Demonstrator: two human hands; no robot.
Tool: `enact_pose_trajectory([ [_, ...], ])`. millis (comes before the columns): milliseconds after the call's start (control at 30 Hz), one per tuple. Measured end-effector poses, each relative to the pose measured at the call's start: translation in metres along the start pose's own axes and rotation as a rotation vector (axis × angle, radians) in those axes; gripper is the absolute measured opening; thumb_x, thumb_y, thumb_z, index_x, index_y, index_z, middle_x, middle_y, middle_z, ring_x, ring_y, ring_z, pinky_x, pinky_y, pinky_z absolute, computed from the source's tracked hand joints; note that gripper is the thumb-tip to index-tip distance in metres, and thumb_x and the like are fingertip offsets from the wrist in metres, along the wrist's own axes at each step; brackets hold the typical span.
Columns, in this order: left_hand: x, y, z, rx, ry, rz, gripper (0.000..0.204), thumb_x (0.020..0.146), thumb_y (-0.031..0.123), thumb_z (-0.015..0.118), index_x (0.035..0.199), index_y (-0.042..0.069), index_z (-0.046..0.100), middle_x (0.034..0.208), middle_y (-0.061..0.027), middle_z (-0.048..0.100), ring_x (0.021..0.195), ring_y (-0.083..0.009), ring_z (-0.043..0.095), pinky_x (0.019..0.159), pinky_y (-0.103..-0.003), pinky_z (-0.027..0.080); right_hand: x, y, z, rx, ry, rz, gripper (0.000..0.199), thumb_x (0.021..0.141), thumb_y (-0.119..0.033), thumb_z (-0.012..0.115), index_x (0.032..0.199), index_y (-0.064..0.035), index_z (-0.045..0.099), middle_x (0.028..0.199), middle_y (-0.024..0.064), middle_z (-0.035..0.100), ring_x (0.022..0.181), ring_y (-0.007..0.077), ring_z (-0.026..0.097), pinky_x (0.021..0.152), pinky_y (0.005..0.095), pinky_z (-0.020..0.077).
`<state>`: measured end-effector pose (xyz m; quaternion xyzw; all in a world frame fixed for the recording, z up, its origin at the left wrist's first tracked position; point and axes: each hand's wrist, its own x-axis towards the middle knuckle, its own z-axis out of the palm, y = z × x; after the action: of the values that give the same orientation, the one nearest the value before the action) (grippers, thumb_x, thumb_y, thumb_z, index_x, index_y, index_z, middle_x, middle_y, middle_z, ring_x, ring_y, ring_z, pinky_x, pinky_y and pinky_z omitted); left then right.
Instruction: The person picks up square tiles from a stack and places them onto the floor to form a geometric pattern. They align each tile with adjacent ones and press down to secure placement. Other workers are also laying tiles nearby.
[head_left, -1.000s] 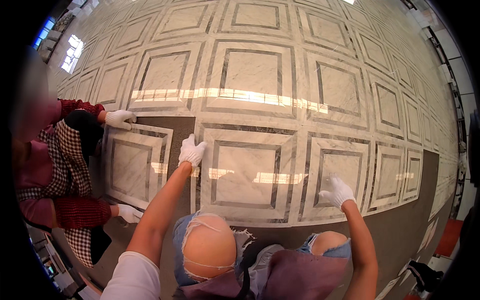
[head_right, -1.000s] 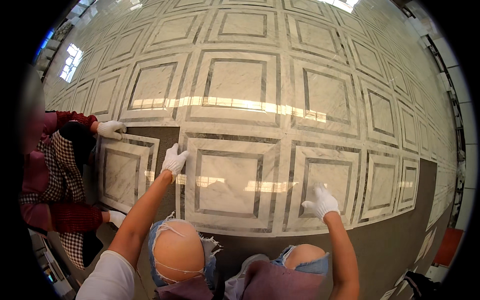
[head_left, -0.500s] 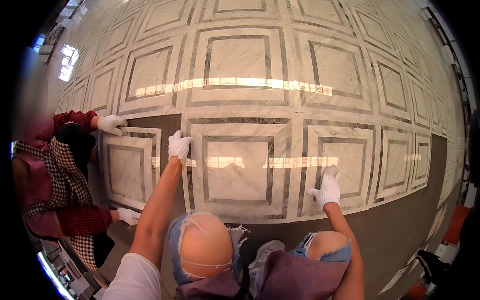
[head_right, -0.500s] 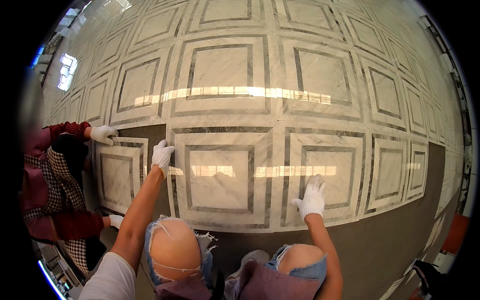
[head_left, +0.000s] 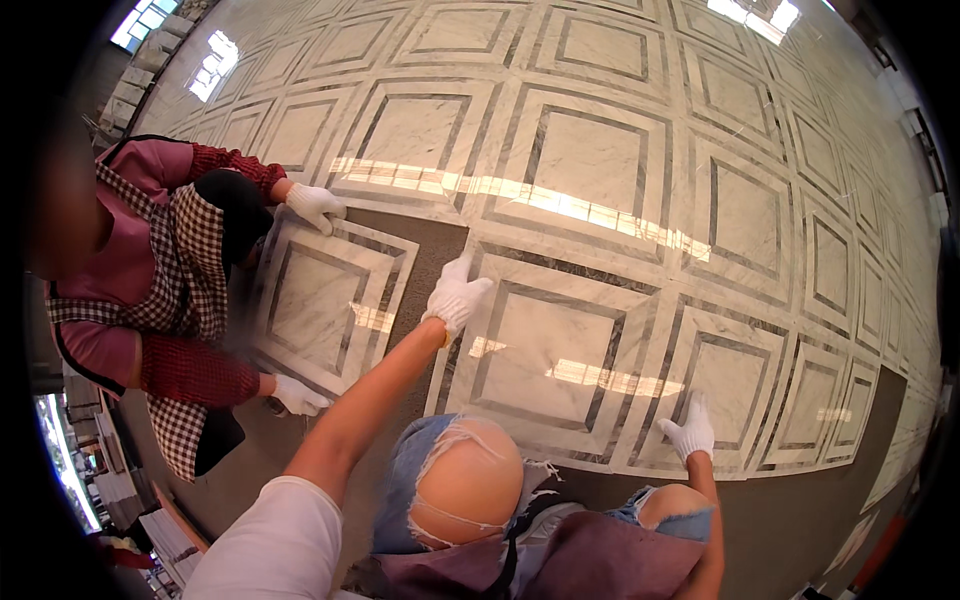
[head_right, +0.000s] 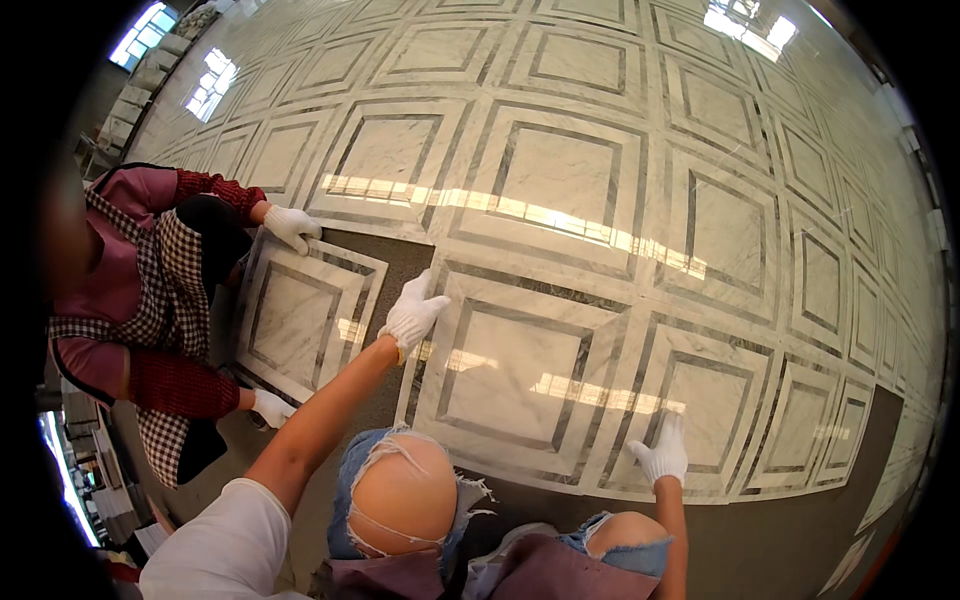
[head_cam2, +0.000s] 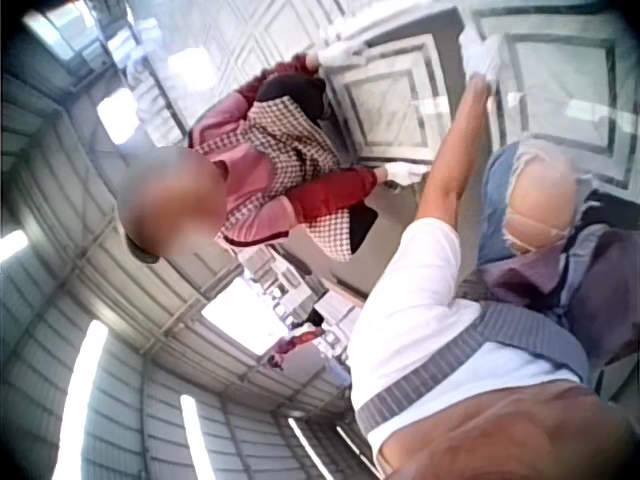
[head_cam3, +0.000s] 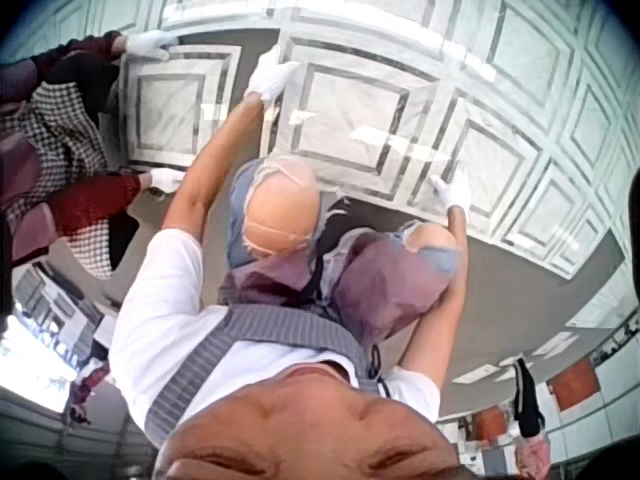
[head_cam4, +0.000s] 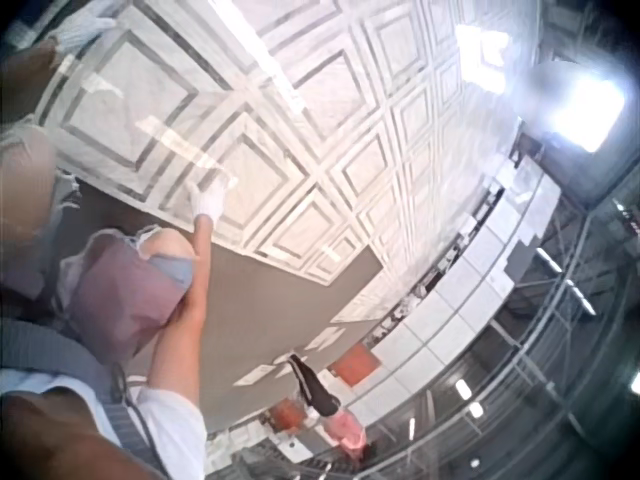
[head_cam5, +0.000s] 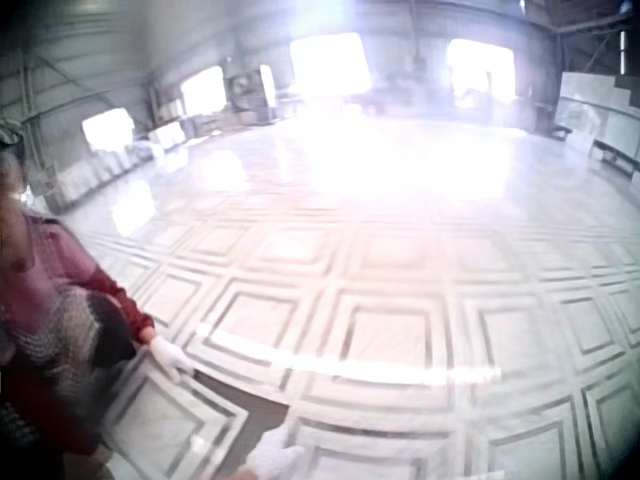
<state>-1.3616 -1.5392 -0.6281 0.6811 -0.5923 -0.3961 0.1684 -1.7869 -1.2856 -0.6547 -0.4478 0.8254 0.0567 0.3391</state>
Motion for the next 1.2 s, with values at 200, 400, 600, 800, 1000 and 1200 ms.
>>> enact_pose_trajectory([
  [200,-0.15,0.145,-0.108,-0.1,-0.381,0.354,0.052,0.09,0.02,0.06,0.137,0.002,0.047,0.138,-0.0164,0.047,0.12,-0.0292,0.051,0.102,-0.035,0.04,-0.057,0.021,0.043,-0.086,0.052,-0.064,0.094,0.074,-0.035,0.077,0.146,0.0023,0.029,0.151,0.0259,0.028,0.14,0.0432,0.026,0.113,0.0455,0.0292],
  [400,-0.217,0.177,-0.12,0.274,-0.327,0.855,0.041,0.065,0.02,0.073,0.102,0.003,0.066,0.099,-0.0107,0.063,0.09,-0.0269,0.06,0.077,-0.041,0.047,-0.072,0.025,0.071,-0.085,-0.055,-0.062,0.088,0.077,-0.034,0.075,0.142,0.0052,0.031,0.146,0.0338,0.026,0.134,0.0529,0.027,0.109,0.0521,0.0309],
  [600,-0.235,0.178,-0.128,0.423,-0.213,0.758,0.034,0.063,0.015,0.069,0.096,0.007,0.068,0.093,-0.0044,0.065,0.081,-0.0195,0.063,0.074,-0.035,0.05,-0.073,0.029,0.094,-0.144,0.074,-0.063,0.084,0.079,-0.031,0.074,0.142,0.0045,0.032,0.147,0.0305,0.027,0.137,0.0485,0.026,0.11,0.0496,0.0322],
  [800,-0.257,0.194,-0.153,0.307,-0.189,0.582,0.036,0.06,0.015,0.075,0.094,0.005,0.07,0.093,-0.01,0.066,0.088,-0.03,0.063,0.085,-0.046,0.046,-0.083,0.005,0.067,-0.221,0.062,-0.031,0.08,0.08,-0.028,0.072,0.144,0.0024,0.034,0.15,0.025,0.027,0.139,0.0422,0.028,0.11,0.045,0.0344],
  [1000,-0.276,0.222,-0.171,0.351,-0.25,0.488,0.033,0.069,0.015,0.068,0.101,0.006,0.067,0.103,-0.0097,0.065,0.094,-0.028,0.062,0.088,-0.044,0.047,-0.074,-0.003,0.038,-0.202,-0.146,0.073,0.08,0.082,-0.035,0.071,0.145,-0.0015,0.034,0.153,0.0221,0.026,0.138,0.0383,0.033,0.107,0.0424,0.04],
  [1200,-0.315,0.231,-0.192,0.397,-0.371,0.317,0.032,0.077,0.019,0.066,0.107,0.007,0.067,0.111,-0.0088,0.064,0.105,-0.0288,0.059,0.097,-0.045,0.043,-0.075,-0.101,-0.045,0.122,-0.26,-0.148,0.056,0.092,-0.037,0.053,0.135,-0.0003,0.051,0.141,0.0214,0.048,0.131,0.0332,0.045,0.108,0.0385,0.036],
])
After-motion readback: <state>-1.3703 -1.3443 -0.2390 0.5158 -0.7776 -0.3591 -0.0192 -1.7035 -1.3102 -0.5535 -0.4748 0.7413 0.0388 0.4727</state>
